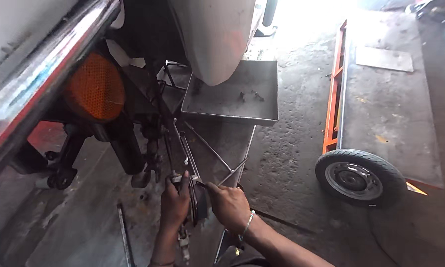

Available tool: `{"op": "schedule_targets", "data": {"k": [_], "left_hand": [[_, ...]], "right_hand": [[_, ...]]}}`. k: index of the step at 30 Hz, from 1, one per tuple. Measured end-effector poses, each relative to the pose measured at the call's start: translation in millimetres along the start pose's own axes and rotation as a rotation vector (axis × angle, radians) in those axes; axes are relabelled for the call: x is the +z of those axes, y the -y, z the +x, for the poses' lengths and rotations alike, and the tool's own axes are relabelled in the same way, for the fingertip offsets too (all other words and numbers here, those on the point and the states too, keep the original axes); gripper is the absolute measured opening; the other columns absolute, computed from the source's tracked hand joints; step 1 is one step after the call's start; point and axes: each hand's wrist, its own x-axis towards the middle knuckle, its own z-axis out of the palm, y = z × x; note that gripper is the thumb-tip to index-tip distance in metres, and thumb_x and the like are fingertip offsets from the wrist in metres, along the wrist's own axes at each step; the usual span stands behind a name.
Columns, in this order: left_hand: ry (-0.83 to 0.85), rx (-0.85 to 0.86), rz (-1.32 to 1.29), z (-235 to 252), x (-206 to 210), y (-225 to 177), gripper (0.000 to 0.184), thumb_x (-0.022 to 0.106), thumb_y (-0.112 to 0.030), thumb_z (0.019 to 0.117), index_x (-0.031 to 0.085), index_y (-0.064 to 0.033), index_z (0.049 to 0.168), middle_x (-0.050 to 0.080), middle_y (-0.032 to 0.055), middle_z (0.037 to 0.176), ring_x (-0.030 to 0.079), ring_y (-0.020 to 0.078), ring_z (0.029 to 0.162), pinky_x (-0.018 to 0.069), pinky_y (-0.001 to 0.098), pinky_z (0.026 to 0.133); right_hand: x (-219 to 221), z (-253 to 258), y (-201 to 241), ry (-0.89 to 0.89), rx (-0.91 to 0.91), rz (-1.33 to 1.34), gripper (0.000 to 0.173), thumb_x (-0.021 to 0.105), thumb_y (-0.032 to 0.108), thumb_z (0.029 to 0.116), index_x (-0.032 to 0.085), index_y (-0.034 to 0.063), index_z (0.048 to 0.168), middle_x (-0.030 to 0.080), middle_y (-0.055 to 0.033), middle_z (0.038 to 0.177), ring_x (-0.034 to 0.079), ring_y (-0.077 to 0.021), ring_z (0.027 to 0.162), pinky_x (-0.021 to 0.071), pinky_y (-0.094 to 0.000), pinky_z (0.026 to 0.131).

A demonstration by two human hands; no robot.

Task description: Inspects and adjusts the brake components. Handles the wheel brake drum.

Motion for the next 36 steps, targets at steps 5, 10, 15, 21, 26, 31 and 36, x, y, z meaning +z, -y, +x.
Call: {"op": "schedule_targets", "data": {"k": [5, 10, 15, 21, 26, 31, 36], "left_hand": [[0.011, -0.01, 0.006, -4, 0, 3, 0.048, 0.051, -0.038, 0.1076, 0.054, 0.0029, 0.132, 0.065, 0.0193, 0.09, 0.063, 0.0325, 0.081, 0.0509, 0.0542, 0.078], [0.012, 0.019, 0.018, -3, -3, 3, 0.046, 0.052, -0.037, 0.1075, 0.055, 0.0029, 0.13, 0.064, 0.0173, 0.087, 0.062, 0.03, 0.077, 0.0512, 0.0522, 0.074], [0.004, 0.047, -0.004, -1, -2, 6, 0.045, 0.053, -0.037, 0.1068, 0.056, 0.0025, 0.13, 0.063, 0.0155, 0.084, 0.061, 0.0273, 0.073, 0.0511, 0.0497, 0.071], [-0.018, 0.101, 0.062, -4, -1, 7, 0.047, 0.053, -0.037, 0.1071, 0.057, 0.0047, 0.128, 0.065, 0.018, 0.084, 0.063, 0.0308, 0.076, 0.0519, 0.0528, 0.073], [0.005, 0.089, 0.085, -8, -3, 8, 0.048, 0.053, -0.037, 0.107, 0.055, 0.0041, 0.131, 0.065, 0.0183, 0.086, 0.063, 0.0312, 0.077, 0.0518, 0.0527, 0.074], [-0.041, 0.149, 0.088, -2, -1, 7, 0.048, 0.053, -0.036, 0.1065, 0.058, 0.0062, 0.128, 0.067, 0.0186, 0.087, 0.065, 0.0302, 0.079, 0.0529, 0.0515, 0.076], [-0.034, 0.168, 0.095, -5, 0, 10, 0.048, 0.054, -0.037, 0.1059, 0.059, 0.0062, 0.127, 0.066, 0.0173, 0.083, 0.064, 0.0293, 0.074, 0.053, 0.0506, 0.073]], "right_hand": [[1, 3, 0, 0.03, -0.007, 0.025, 0.043, 0.039, 0.02, 0.1091, 0.051, 0.0212, 0.151, 0.072, -0.0185, 0.108, 0.07, -0.039, 0.103, 0.0526, -0.0568, 0.088], [5, 11, 0, 0.014, -0.002, 0.096, 0.046, 0.041, 0.02, 0.1085, 0.052, 0.0283, 0.152, 0.074, -0.017, 0.112, 0.069, -0.0378, 0.106, 0.0514, -0.0572, 0.091], [10, -2, -4, -0.07, -0.033, 0.145, 0.045, 0.039, 0.02, 0.1083, 0.058, 0.0261, 0.148, 0.075, -0.0187, 0.103, 0.071, -0.0393, 0.1, 0.0521, -0.0584, 0.088], [5, 1, -4, -0.026, -0.001, 0.185, 0.043, 0.04, 0.024, 0.1094, 0.058, 0.03, 0.148, 0.074, -0.0174, 0.103, 0.07, -0.0375, 0.1, 0.0517, -0.0583, 0.088], [3, 15, 0, 0.031, 0.044, 0.191, 0.042, 0.042, 0.023, 0.1088, 0.058, 0.0297, 0.147, 0.074, -0.0162, 0.109, 0.069, -0.0362, 0.105, 0.0516, -0.0578, 0.09], [6, 7, -5, -0.056, 0.005, 0.258, 0.04, 0.043, 0.024, 0.1085, 0.063, 0.0271, 0.142, 0.075, -0.0173, 0.106, 0.071, -0.0375, 0.102, 0.0515, -0.0597, 0.09], [8, 6, -8, -0.043, 0.009, 0.263, 0.041, 0.042, 0.025, 0.1088, 0.061, 0.0297, 0.144, 0.075, -0.0163, 0.106, 0.07, -0.0368, 0.101, 0.0515, -0.0587, 0.089]]}}
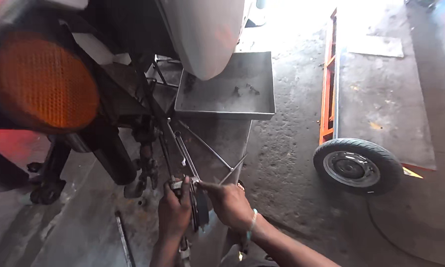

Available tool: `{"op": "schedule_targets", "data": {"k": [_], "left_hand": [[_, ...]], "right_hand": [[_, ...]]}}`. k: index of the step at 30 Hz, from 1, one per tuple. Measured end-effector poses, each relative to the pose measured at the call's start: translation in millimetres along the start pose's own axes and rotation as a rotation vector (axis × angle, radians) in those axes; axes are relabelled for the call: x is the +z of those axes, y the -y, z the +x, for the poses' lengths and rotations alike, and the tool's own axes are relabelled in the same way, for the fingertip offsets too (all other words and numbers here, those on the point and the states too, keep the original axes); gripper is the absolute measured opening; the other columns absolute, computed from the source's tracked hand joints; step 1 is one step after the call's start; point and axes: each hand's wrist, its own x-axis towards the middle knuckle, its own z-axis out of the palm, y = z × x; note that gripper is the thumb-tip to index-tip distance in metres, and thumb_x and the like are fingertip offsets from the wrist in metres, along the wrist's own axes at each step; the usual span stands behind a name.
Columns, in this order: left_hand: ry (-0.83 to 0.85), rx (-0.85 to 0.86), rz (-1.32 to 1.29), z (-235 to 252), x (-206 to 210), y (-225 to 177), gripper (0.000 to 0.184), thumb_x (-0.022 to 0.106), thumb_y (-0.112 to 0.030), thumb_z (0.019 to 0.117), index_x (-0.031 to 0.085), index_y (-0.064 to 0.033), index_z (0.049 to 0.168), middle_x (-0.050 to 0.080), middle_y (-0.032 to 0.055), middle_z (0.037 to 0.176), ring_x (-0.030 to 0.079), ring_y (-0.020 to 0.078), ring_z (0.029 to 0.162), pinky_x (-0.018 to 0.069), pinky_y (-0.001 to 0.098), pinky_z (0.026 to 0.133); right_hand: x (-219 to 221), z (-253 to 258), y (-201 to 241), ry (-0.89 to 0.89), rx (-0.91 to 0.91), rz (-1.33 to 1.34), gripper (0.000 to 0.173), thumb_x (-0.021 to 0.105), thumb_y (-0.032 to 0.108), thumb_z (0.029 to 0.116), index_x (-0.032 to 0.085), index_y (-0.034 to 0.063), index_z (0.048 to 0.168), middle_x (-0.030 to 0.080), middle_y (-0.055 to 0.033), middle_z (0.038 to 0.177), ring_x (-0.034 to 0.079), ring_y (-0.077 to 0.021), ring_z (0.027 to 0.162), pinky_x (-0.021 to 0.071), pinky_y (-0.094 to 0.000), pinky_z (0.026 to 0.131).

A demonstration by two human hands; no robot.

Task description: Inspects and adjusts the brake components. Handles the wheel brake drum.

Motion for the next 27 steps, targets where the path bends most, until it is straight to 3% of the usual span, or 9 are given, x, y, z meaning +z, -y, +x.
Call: {"op": "schedule_targets", "data": {"k": [4, 7, 11, 17, 22, 27], "left_hand": [[0.003, 0.013, 0.014, -1, 2, 6, 0.05, 0.056, -0.038, 0.1048, 0.058, 0.0056, 0.128, 0.065, 0.0155, 0.08, 0.063, 0.0282, 0.07, 0.053, 0.0507, 0.069], [0.0, -0.014, 0.013, 1, 2, 1, 0.05, 0.055, -0.039, 0.1051, 0.058, 0.0052, 0.129, 0.067, 0.0183, 0.085, 0.066, 0.0325, 0.077, 0.0533, 0.0541, 0.074], [0.001, -0.007, 0.021, 4, 2, 3, 0.05, 0.056, -0.039, 0.1048, 0.058, 0.0057, 0.128, 0.066, 0.0171, 0.081, 0.064, 0.0312, 0.073, 0.0527, 0.0537, 0.07], [-0.029, 0.005, 0.02, 9, 3, 1, 0.05, 0.055, -0.04, 0.1048, 0.06, 0.0051, 0.126, 0.067, 0.0168, 0.083, 0.065, 0.0315, 0.075, 0.0529, 0.0533, 0.072], [0.002, -0.039, 0.049, 4, 2, -2, 0.054, 0.053, -0.041, 0.1061, 0.057, 0.0062, 0.132, 0.068, 0.0227, 0.09, 0.067, 0.0387, 0.084, 0.0519, 0.0596, 0.078], [0.022, -0.046, 0.07, 2, 1, -2, 0.054, 0.054, -0.041, 0.1059, 0.056, 0.0064, 0.131, 0.067, 0.023, 0.09, 0.067, 0.039, 0.084, 0.0515, 0.0598, 0.079]], "right_hand": [[1, 11, 3, 0.0, 0.034, -0.011, 0.04, 0.044, 0.024, 0.1087, 0.062, 0.029, 0.143, 0.075, -0.0166, 0.105, 0.07, -0.0368, 0.1, 0.0516, -0.0583, 0.088], [1, 3, 0, -0.006, -0.02, 0.015, 0.039, 0.043, 0.024, 0.1084, 0.064, 0.026, 0.141, 0.075, -0.016, 0.104, 0.071, -0.0363, 0.1, 0.0525, -0.0588, 0.088], [3, 4, 2, -0.02, 0.011, 0.009, 0.039, 0.044, 0.024, 0.1085, 0.065, 0.0267, 0.14, 0.075, -0.0168, 0.103, 0.071, -0.0372, 0.099, 0.0514, -0.0591, 0.088], [5, -4, 4, -0.065, -0.042, -0.08, 0.044, 0.04, 0.021, 0.107, 0.061, 0.0256, 0.145, 0.075, -0.0188, 0.097, 0.071, -0.0402, 0.094, 0.0525, -0.0599, 0.082], [4, -5, 10, 0.002, 0.029, -0.079, 0.044, 0.04, 0.022, 0.1083, 0.057, 0.0285, 0.148, 0.074, -0.0174, 0.104, 0.07, -0.0383, 0.102, 0.0516, -0.0589, 0.088], [3, 6, 16, 0.029, 0.083, -0.091, 0.043, 0.043, 0.022, 0.1081, 0.057, 0.0295, 0.148, 0.074, -0.0168, 0.109, 0.069, -0.0374, 0.105, 0.0513, -0.0583, 0.089]]}}
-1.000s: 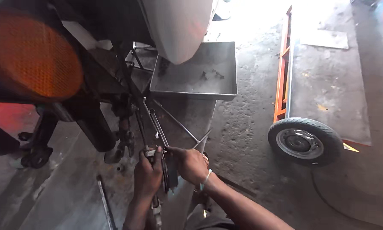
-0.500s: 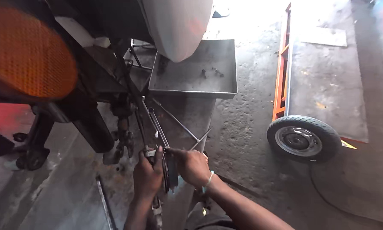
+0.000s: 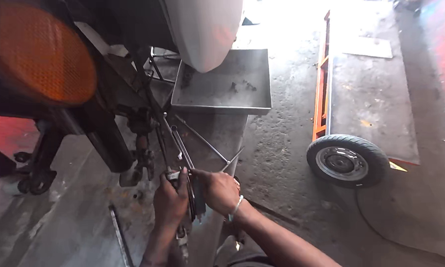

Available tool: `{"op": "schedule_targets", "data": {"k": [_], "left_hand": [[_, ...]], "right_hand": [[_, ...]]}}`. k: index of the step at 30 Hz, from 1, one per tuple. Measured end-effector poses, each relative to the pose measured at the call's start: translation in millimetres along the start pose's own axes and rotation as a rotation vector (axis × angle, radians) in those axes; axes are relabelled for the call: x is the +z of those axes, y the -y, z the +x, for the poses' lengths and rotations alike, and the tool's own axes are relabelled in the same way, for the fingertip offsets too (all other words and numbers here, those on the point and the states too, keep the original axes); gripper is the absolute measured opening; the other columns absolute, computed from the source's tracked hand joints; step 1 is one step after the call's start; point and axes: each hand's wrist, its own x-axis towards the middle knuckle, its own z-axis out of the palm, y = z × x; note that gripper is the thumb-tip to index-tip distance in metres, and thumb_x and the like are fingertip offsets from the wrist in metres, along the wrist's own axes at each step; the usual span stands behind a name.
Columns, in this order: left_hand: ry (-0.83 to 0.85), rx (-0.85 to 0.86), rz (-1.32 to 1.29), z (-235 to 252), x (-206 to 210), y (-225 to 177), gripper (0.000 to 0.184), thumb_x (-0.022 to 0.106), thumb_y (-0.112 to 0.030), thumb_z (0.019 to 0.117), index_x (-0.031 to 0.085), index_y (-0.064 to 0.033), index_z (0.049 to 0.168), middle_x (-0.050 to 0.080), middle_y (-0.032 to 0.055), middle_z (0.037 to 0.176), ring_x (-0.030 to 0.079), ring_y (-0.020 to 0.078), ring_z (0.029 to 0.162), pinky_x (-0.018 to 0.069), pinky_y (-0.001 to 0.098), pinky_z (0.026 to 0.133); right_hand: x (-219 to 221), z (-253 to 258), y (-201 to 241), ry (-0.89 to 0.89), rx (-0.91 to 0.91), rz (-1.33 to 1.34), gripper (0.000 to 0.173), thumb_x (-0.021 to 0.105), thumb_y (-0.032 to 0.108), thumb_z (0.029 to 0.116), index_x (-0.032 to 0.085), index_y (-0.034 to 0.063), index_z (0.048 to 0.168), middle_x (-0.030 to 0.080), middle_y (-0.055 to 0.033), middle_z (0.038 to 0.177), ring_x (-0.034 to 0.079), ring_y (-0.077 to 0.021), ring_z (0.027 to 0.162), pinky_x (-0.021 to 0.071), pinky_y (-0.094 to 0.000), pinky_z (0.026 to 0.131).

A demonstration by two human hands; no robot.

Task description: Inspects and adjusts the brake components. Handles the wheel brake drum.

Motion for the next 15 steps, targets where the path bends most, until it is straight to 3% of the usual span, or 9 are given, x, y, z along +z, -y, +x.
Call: {"op": "schedule_targets", "data": {"k": [4, 8, 11, 15], "left_hand": [[-0.043, 0.028, 0.002, 3, 0, -1, 0.056, 0.053, -0.043, 0.1058, 0.057, 0.0071, 0.131, 0.069, 0.0229, 0.091, 0.068, 0.0397, 0.086, 0.0523, 0.0596, 0.08], [-0.022, 0.017, 0.001, -3, 1, 2, 0.054, 0.054, -0.041, 0.1061, 0.057, 0.0071, 0.13, 0.068, 0.0228, 0.09, 0.067, 0.0391, 0.084, 0.052, 0.0593, 0.079], [-0.056, 0.026, -0.005, 2, 0, -5, 0.055, 0.055, -0.039, 0.1056, 0.058, 0.0105, 0.128, 0.069, 0.0242, 0.089, 0.068, 0.0399, 0.084, 0.0525, 0.0584, 0.08], [-0.032, -0.004, -0.006, 3, -1, -3, 0.054, 0.053, -0.038, 0.1068, 0.055, 0.0112, 0.129, 0.066, 0.0231, 0.087, 0.065, 0.0379, 0.08, 0.0518, 0.0571, 0.078]], "right_hand": [[2, -12, -1, -0.053, -0.07, 0.0, 0.044, 0.04, 0.022, 0.1077, 0.058, 0.0268, 0.148, 0.074, -0.0191, 0.105, 0.07, -0.0395, 0.103, 0.0513, -0.0593, 0.088], [0, -5, 3, 0.003, -0.026, -0.008, 0.042, 0.041, 0.023, 0.1088, 0.058, 0.0276, 0.146, 0.073, -0.0169, 0.11, 0.069, -0.0369, 0.106, 0.0511, -0.0577, 0.09], [-5, -14, 5, 0.011, -0.059, -0.045, 0.044, 0.038, 0.021, 0.1077, 0.056, 0.0256, 0.148, 0.073, -0.0205, 0.109, 0.068, -0.041, 0.106, 0.0504, -0.0609, 0.089], [-7, -7, 6, 0.036, -0.013, -0.027, 0.041, 0.039, 0.023, 0.1096, 0.058, 0.0285, 0.146, 0.073, -0.0175, 0.112, 0.068, -0.0381, 0.107, 0.0501, -0.0587, 0.09]]}}
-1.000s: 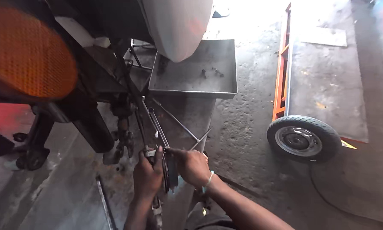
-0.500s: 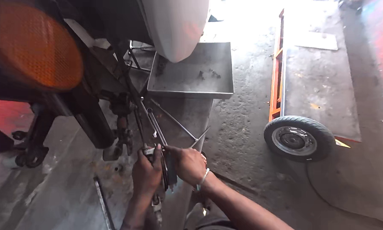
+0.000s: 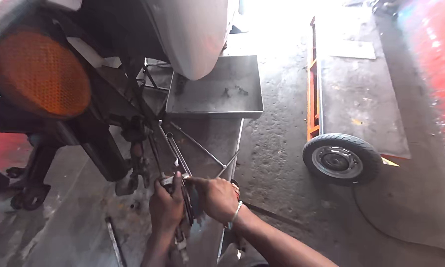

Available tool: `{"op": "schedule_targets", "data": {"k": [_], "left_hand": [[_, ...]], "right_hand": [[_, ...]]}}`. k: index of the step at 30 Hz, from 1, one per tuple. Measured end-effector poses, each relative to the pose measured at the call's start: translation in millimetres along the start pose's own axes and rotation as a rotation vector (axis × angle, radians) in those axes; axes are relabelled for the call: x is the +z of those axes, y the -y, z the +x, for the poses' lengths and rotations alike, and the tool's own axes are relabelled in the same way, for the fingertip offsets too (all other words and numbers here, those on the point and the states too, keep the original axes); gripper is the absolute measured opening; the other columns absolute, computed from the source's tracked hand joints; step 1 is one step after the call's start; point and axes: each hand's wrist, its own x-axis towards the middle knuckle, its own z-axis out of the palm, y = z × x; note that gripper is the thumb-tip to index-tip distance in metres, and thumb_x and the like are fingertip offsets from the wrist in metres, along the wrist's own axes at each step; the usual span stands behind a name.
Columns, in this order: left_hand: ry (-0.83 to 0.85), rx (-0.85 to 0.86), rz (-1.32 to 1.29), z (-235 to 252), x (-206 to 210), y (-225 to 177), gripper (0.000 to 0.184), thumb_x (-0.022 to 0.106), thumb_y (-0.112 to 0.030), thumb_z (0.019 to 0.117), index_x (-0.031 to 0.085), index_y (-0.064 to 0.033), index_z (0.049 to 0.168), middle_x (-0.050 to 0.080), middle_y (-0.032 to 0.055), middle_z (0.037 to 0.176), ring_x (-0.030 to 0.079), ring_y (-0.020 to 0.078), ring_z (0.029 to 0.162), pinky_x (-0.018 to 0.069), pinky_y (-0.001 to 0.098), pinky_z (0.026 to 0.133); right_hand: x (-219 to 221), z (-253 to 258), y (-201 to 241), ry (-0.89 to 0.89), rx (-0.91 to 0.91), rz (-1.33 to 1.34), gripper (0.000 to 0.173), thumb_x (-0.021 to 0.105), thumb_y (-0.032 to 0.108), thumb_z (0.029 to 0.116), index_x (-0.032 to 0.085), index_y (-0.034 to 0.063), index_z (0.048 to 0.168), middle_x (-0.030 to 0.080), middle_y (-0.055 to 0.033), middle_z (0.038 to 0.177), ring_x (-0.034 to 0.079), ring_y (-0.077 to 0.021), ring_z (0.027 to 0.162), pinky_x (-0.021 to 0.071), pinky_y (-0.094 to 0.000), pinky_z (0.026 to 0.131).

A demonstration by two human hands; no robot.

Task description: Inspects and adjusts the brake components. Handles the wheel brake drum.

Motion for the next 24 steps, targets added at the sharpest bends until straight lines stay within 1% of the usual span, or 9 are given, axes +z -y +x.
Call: {"op": "schedule_targets", "data": {"k": [4, 7, 10, 12, 14, 16, 19, 22, 24], "left_hand": [[-0.032, 0.039, -0.014, 4, 2, -1, 0.055, 0.054, -0.038, 0.1063, 0.056, 0.0125, 0.127, 0.066, 0.0248, 0.086, 0.066, 0.0384, 0.08, 0.052, 0.0571, 0.078], [-0.019, 0.014, -0.008, 1, 2, 1, 0.054, 0.054, -0.039, 0.1066, 0.055, 0.0107, 0.128, 0.065, 0.0222, 0.084, 0.064, 0.0363, 0.076, 0.0518, 0.0565, 0.075], [-0.026, 0.014, -0.003, 3, 0, -2, 0.051, 0.054, -0.037, 0.1067, 0.057, 0.0104, 0.126, 0.066, 0.0231, 0.085, 0.066, 0.0375, 0.078, 0.0522, 0.0571, 0.077], [-0.031, 0.037, -0.011, 4, 0, 0, 0.052, 0.055, -0.037, 0.1064, 0.057, 0.0116, 0.126, 0.065, 0.0229, 0.084, 0.065, 0.0365, 0.077, 0.0521, 0.0559, 0.075], [-0.03, 0.06, -0.013, 2, 2, 4, 0.052, 0.055, -0.037, 0.1063, 0.057, 0.0112, 0.125, 0.065, 0.0211, 0.082, 0.064, 0.0345, 0.075, 0.052, 0.0551, 0.073], [-0.038, 0.064, -0.016, -1, 2, 5, 0.052, 0.055, -0.037, 0.106, 0.057, 0.0111, 0.125, 0.066, 0.0224, 0.085, 0.066, 0.0365, 0.078, 0.0525, 0.0566, 0.076], [-0.067, 0.081, -0.024, 2, 1, 2, 0.05, 0.057, -0.036, 0.1052, 0.059, 0.0106, 0.122, 0.066, 0.0199, 0.081, 0.065, 0.0321, 0.073, 0.0528, 0.0526, 0.073], [-0.046, 0.084, -0.042, -1, 3, 8, 0.049, 0.057, -0.037, 0.1051, 0.059, 0.0097, 0.121, 0.064, 0.0182, 0.08, 0.063, 0.0301, 0.071, 0.0522, 0.0518, 0.07], [-0.039, 0.076, -0.056, -2, 2, 8, 0.049, 0.057, -0.037, 0.1052, 0.059, 0.0093, 0.122, 0.063, 0.0168, 0.079, 0.061, 0.0277, 0.069, 0.0522, 0.0496, 0.069]], "right_hand": [[-3, 6, 1, -0.029, 0.003, 0.036, 0.042, 0.041, 0.022, 0.1082, 0.059, 0.0285, 0.145, 0.073, -0.0179, 0.114, 0.068, -0.0384, 0.109, 0.0496, -0.0598, 0.091], [-2, 13, 3, -0.023, 0.014, 0.046, 0.037, 0.046, 0.025, 0.1077, 0.062, 0.0281, 0.141, 0.073, -0.0148, 0.113, 0.068, -0.0361, 0.108, 0.0512, -0.0584, 0.089], [-2, 0, 2, -0.002, -0.004, 0.028, 0.041, 0.04, 0.023, 0.1092, 0.058, 0.0281, 0.146, 0.073, -0.0181, 0.113, 0.068, -0.0386, 0.109, 0.0502, -0.0597, 0.091], [-2, 3, 5, 0.003, 0.013, 0.011, 0.044, 0.04, 0.023, 0.109, 0.054, 0.0303, 0.149, 0.072, -0.0189, 0.113, 0.068, -0.0394, 0.109, 0.0498, -0.0601, 0.09], [-2, 15, 4, -0.007, 0.018, 0.028, 0.04, 0.044, 0.026, 0.1089, 0.058, 0.0303, 0.146, 0.073, -0.0161, 0.114, 0.068, -0.0374, 0.108, 0.0509, -0.0595, 0.089], [-1, 13, 0, -0.018, -0.008, 0.036, 0.038, 0.043, 0.026, 0.1088, 0.061, 0.0282, 0.143, 0.073, -0.0153, 0.114, 0.068, -0.0365, 0.108, 0.0513, -0.0587, 0.089], [1, 1, -2, -0.042, -0.005, 0.055, 0.043, 0.037, 0.024, 0.1097, 0.056, 0.0298, 0.148, 0.073, -0.0182, 0.114, 0.068, -0.0387, 0.109, 0.05, -0.0596, 0.092], [6, 14, -2, -0.07, 0.019, 0.115, 0.039, 0.043, 0.028, 0.1092, 0.06, 0.0312, 0.144, 0.074, -0.0154, 0.113, 0.068, -0.0364, 0.108, 0.0508, -0.0587, 0.091], [6, 10, -6, -0.073, 0.0, 0.134, 0.039, 0.042, 0.027, 0.1093, 0.062, 0.0297, 0.143, 0.073, -0.0149, 0.113, 0.068, -0.0357, 0.108, 0.0508, -0.0584, 0.092]]}}
